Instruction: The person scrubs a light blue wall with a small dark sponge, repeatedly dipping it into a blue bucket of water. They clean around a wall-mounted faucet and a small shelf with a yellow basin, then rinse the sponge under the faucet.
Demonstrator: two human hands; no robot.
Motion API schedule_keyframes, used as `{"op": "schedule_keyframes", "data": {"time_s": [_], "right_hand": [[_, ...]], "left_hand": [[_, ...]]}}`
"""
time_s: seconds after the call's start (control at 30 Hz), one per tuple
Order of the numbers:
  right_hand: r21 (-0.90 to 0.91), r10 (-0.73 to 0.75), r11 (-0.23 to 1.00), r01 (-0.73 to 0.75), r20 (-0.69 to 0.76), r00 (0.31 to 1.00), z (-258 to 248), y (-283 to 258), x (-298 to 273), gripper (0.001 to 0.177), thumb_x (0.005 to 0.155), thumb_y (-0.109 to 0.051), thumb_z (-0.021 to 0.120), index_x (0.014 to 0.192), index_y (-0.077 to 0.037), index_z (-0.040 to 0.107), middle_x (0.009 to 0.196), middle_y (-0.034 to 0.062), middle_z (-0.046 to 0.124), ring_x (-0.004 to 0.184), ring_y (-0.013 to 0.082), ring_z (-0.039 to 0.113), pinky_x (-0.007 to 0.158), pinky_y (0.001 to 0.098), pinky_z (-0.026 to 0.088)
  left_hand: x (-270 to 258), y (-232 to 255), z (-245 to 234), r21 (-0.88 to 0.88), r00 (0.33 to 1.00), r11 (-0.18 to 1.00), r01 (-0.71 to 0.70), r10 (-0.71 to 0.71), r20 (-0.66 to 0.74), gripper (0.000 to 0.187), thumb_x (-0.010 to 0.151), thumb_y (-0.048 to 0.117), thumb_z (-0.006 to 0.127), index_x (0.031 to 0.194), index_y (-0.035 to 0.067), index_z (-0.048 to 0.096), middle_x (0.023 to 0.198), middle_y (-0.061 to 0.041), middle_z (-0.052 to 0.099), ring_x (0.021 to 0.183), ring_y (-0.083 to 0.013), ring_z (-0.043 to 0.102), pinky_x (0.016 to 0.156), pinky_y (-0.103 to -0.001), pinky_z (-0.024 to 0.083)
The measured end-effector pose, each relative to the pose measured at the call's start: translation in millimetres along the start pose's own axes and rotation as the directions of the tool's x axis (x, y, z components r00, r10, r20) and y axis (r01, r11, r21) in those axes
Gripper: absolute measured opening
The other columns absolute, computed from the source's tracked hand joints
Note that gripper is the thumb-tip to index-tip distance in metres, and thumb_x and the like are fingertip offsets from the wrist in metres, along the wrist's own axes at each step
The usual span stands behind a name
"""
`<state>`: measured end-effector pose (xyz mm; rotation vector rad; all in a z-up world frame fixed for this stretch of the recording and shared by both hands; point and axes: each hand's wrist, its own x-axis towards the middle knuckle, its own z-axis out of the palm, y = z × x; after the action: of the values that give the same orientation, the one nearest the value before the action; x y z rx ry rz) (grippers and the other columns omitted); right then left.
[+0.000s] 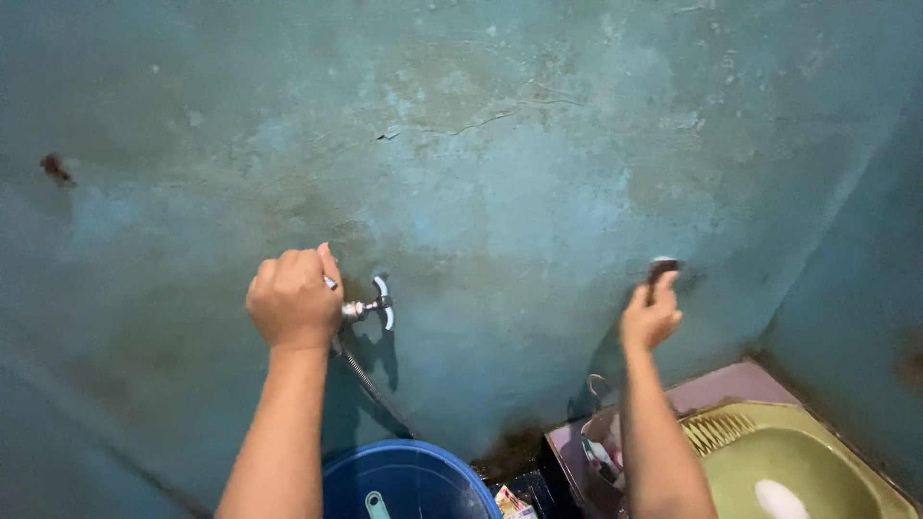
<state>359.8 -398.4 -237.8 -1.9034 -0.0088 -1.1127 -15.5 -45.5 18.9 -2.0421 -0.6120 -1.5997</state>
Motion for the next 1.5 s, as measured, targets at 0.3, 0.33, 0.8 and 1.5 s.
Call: {"op": "schedule_keyframes", "data": {"time_s": [0.3, 0.33, 0.8, 1.5], "right_hand": [[0.055, -0.447, 0.891, 0.451, -0.068, 0.892, 21.1, -92.3, -84.6, 0.057, 0.093, -0.011, 0.076, 0.147, -0.014, 0.060, 0.136, 0.0171, 0.066, 0.123, 0.0405, 0.059, 0.098, 0.0546, 0.039], [0.052, -0.447, 0.891, 0.450, -0.066, 0.892, 16.5, -76.4, -93.0, 0.057, 0.093, -0.011, 0.076, 0.147, -0.014, 0.060, 0.136, 0.0171, 0.066, 0.123, 0.0405, 0.059, 0.098, 0.0546, 0.039], [0.165, -0.567, 0.818, 0.552, 0.067, 0.821, -5.6, -113.0, -141.3, 0.047, 0.085, -0.025, 0.080, 0.131, -0.025, 0.070, 0.123, 0.0093, 0.068, 0.093, 0.0281, 0.064, 0.087, 0.0388, 0.051], [0.112, -0.746, 0.650, 0.752, -0.092, 0.659, -17.9, -144.7, -170.3, 0.047, 0.088, -0.006, 0.063, 0.124, -0.034, 0.074, 0.122, 0.0115, 0.067, 0.093, 0.0312, 0.064, 0.078, 0.0420, 0.047]], "left_hand": [[-1.2, 0.2, 0.1, 0.010, 1.000, 1.000, 0.016, -0.016, 0.002, 0.039, 0.094, 0.024, 0.073, 0.060, 0.018, 0.055, 0.053, 0.001, 0.049, 0.056, -0.0200, 0.060, 0.054, -0.030, 0.047], [-2.7, 0.5, 0.9, 0.007, 1.000, 1.000, 0.016, -0.016, 0.004, 0.039, 0.094, 0.024, 0.073, 0.060, 0.018, 0.055, 0.053, 0.001, 0.049, 0.056, -0.0200, 0.060, 0.054, -0.030, 0.047], [-5.3, -4.4, 13.3, 0.021, 0.993, 0.999, -0.026, 0.028, -0.111, 0.036, 0.090, 0.025, 0.073, 0.061, 0.017, 0.054, 0.055, 0.000, 0.046, 0.054, -0.0210, 0.056, 0.053, -0.030, 0.048], [-7.0, -9.5, -0.2, -0.176, 0.998, 0.982, -0.068, 0.070, 0.003, 0.043, 0.081, 0.045, 0.082, 0.079, 0.010, 0.058, 0.078, -0.008, 0.055, 0.067, -0.0335, 0.063, 0.059, -0.044, 0.054]]}}
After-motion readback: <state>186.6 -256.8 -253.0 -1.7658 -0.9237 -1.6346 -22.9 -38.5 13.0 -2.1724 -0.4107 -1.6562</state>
